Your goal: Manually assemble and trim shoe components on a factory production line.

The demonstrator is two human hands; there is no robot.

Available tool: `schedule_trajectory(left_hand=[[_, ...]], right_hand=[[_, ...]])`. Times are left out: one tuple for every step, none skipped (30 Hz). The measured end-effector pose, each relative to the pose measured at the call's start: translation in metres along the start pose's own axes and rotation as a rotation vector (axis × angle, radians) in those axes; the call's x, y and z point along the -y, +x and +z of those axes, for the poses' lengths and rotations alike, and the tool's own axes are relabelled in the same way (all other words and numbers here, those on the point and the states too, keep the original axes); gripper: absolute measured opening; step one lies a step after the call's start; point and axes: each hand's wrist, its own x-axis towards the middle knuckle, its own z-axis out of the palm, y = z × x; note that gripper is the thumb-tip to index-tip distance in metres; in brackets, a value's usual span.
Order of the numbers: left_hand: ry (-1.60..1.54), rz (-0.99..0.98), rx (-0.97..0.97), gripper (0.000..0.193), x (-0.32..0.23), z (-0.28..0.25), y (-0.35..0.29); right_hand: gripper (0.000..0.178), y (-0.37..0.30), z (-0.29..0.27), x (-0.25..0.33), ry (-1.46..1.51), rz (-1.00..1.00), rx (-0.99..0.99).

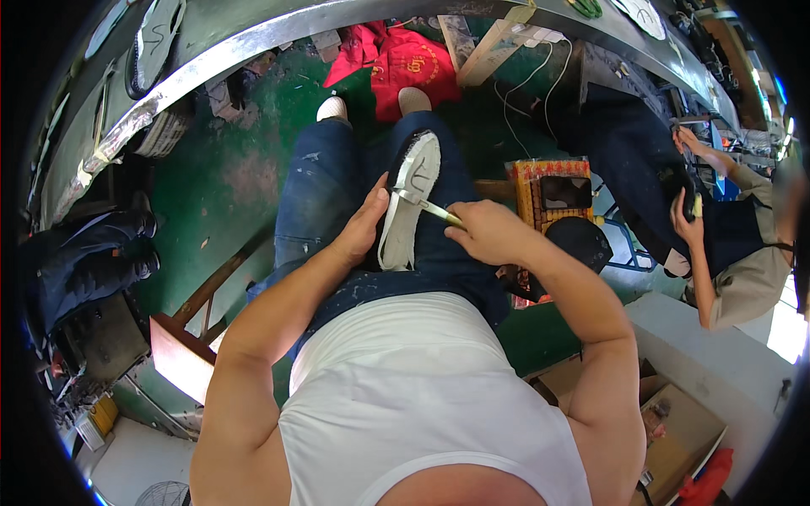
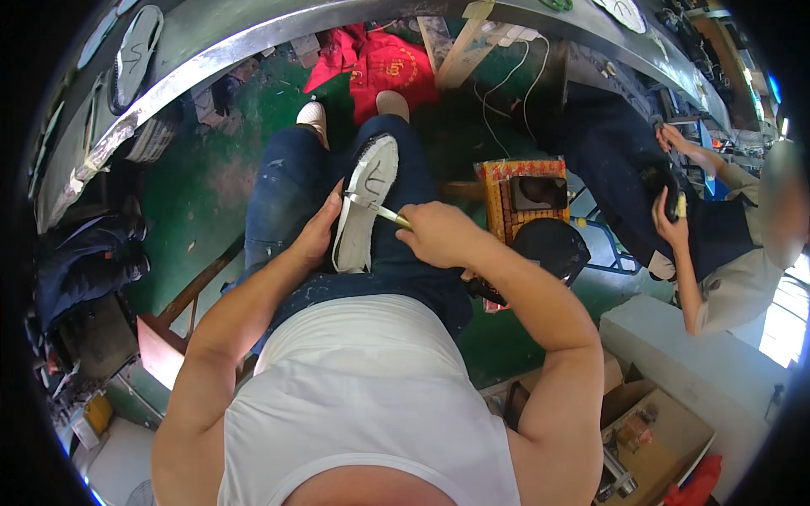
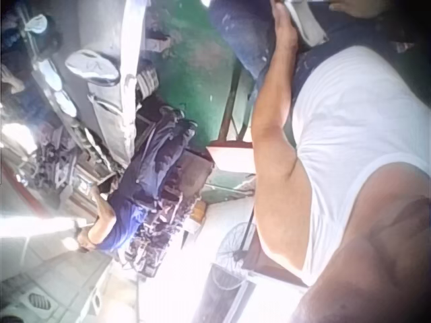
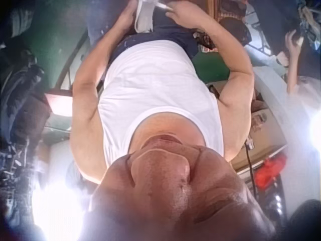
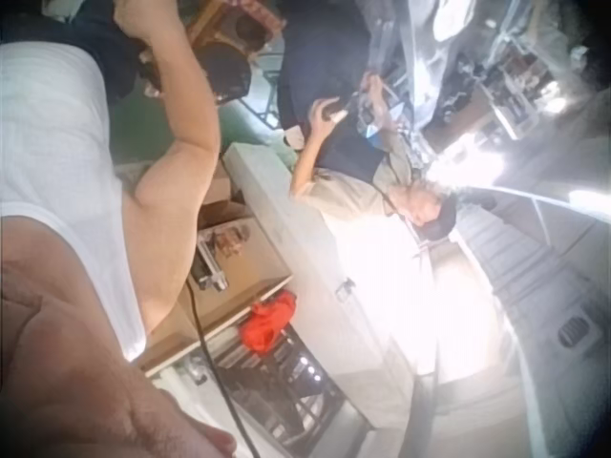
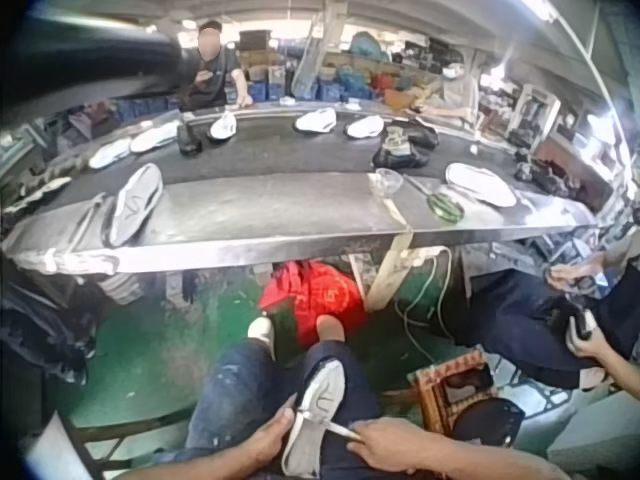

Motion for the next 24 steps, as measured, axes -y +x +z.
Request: schedule_trajectory(left_hand=[[-0.024, -0.028, -0.002, 0.072, -0.004, 0.0, 0.0], [-0.047, -0.057, -0.003, 0.072, -0.007, 0.0, 0.0], [-0.047, -0.055, -0.008, 0.072, -0.006, -0.001, 0.002], [-0.023, -0.046, -0.008, 0.071, -0.006, -0.003, 0.005], [0.002, -0.038, -0.007, 0.071, -0.005, -0.005, 0.008], [0.005, -0.038, -0.007, 0.071, -0.007, -0.004, 0.01], [0.078, -0.025, -0.019, 0.07, -0.009, -0.002, 0.011], [0.151, -0.012, -0.029, 0.07, -0.011, 0.0, 0.013], [0.158, -0.009, -0.028, 0.07, -0.008, -0.001, 0.016], [0.186, 0.019, -0.041, 0.068, -0.001, -0.001, 0.018], [0.214, 0.047, -0.054, 0.066, 0.005, -0.003, 0.019], [0.205, 0.077, -0.044, 0.064, 0.006, -0.001, 0.017], [0.207, 0.073, -0.039, 0.064, 0.005, -0.001, 0.018], [0.134, 0.034, -0.057, 0.064, 0.004, -0.003, 0.019], [0.058, 0.0, -0.077, 0.063, -0.001, -0.001, 0.02], [0.009, -0.025, -0.076, 0.063, -0.007, 0.002, 0.019], [0.006, -0.023, -0.075, 0.063, -0.009, 0.006, 0.018], [0.1, 0.004, -0.101, 0.063, -0.01, 0.009, 0.016], [0.196, 0.029, -0.119, 0.063, -0.011, 0.01, 0.016], [0.196, 0.03, -0.12, 0.063, -0.011, 0.009, 0.016], [0.355, 0.065, -0.149, 0.063, -0.012, 0.008, 0.016], [0.514, 0.099, -0.178, 0.064, -0.012, 0.007, 0.016], [0.514, 0.099, -0.181, 0.064, -0.012, 0.006, 0.016], [0.517, 0.091, -0.184, 0.064, -0.015, 0.007, 0.015]], right_hand=[[0.025, 0.002, 0.009, -0.003, 0.057, -0.024, -0.065], [0.024, 0.004, 0.019, -0.004, 0.15, -0.001, -0.088], [0.023, 0.007, 0.029, -0.003, 0.223, -0.005, -0.105], [0.022, 0.007, 0.044, -0.002, 0.307, 0.022, -0.163], [0.022, 0.006, 0.058, -0.002, 0.391, 0.049, -0.221], [0.022, 0.005, 0.065, 0.003, 0.419, 0.057, -0.291], [0.022, 0.003, 0.062, -0.001, 0.422, 0.056, -0.293], [0.022, -0.001, 0.055, -0.009, 0.46, 0.046, -0.192], [0.022, -0.003, 0.042, -0.014, 0.496, 0.032, -0.095], [0.03, -0.005, 0.028, -0.018, 0.443, -0.029, -0.045], [0.03, -0.003, 0.025, -0.016, 0.45, -0.03, -0.051], [0.035, -0.004, 0.023, -0.017, 0.11, -0.126, -0.302], [0.041, -0.004, 0.023, -0.018, -0.239, -0.218, -0.542], [0.048, 0.002, 0.021, -0.022, -0.353, -0.23, -0.464], [0.048, 0.006, 0.021, -0.026, -0.355, -0.227, -0.465], [0.044, 0.01, 0.022, -0.029, -0.21, -0.206, -0.405], [0.04, 0.013, 0.021, -0.032, -0.066, -0.184, -0.344], [0.04, 0.02, 0.013, -0.033, -0.068, -0.192, -0.34], [0.04, 0.024, 0.0, -0.033, 0.385, 0.041, -0.024], [0.041, 0.026, -0.008, -0.032, 0.828, 0.279, 0.303], [0.041, 0.026, -0.009, -0.028, 0.826, 0.278, 0.306], [0.031, 0.027, -0.009, -0.024, 0.98, 0.288, 0.27], [0.027, 0.028, -0.008, -0.02, 1.135, 0.298, 0.233], [0.027, 0.029, -0.005, -0.017, 1.134, 0.296, 0.236]])
